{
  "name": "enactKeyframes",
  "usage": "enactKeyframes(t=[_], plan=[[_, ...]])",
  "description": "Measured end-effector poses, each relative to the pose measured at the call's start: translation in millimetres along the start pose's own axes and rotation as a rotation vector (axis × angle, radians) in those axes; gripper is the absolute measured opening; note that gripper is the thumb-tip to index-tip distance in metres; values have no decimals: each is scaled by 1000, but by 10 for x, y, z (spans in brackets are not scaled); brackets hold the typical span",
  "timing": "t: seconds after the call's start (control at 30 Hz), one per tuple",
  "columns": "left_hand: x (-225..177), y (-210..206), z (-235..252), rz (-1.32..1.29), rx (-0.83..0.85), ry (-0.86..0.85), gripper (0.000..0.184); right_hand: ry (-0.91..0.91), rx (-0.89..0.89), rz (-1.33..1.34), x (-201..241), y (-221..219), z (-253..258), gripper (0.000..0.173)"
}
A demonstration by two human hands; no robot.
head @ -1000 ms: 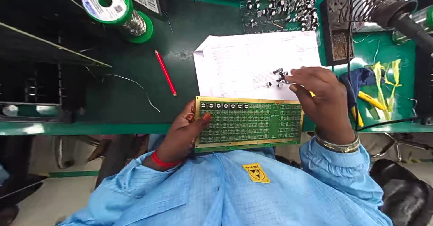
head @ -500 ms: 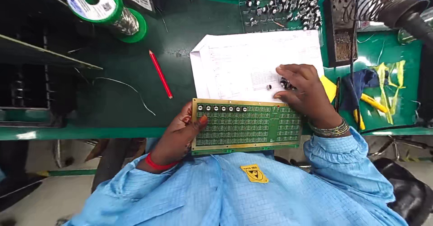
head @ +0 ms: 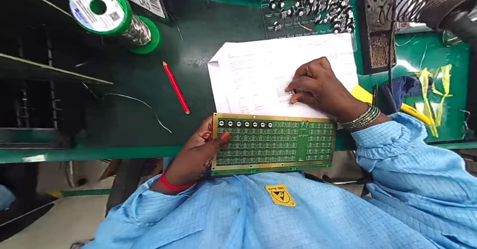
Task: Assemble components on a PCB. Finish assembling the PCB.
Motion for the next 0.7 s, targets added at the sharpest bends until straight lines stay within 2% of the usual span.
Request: enactKeyframes(t=[0.23, 0.4, 0.53, 0.7], plan=[[12, 2, 2, -28, 13, 2, 30, -21, -40, 19, -156, 9, 308, 30], [2, -7, 0, -40, 5, 16, 31, -104, -228, 216, -49, 150, 217, 32], [5, 8, 3, -37, 12, 14, 31, -287, -367, 230, 95, 370, -18, 27], [-6, -10, 6, -35, 2, 19, 32, -600, -362, 261, 247, 415, -360, 22]])
Point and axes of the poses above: each hand's wrist, its own z-axis towards the middle knuckle, its own y-axis out of the back of the hand, x = y × z, the point moved 4 cm from there along z, towards the middle knuckle, and after that the axes turned 1 degree about -y, right-handed, at the moved point
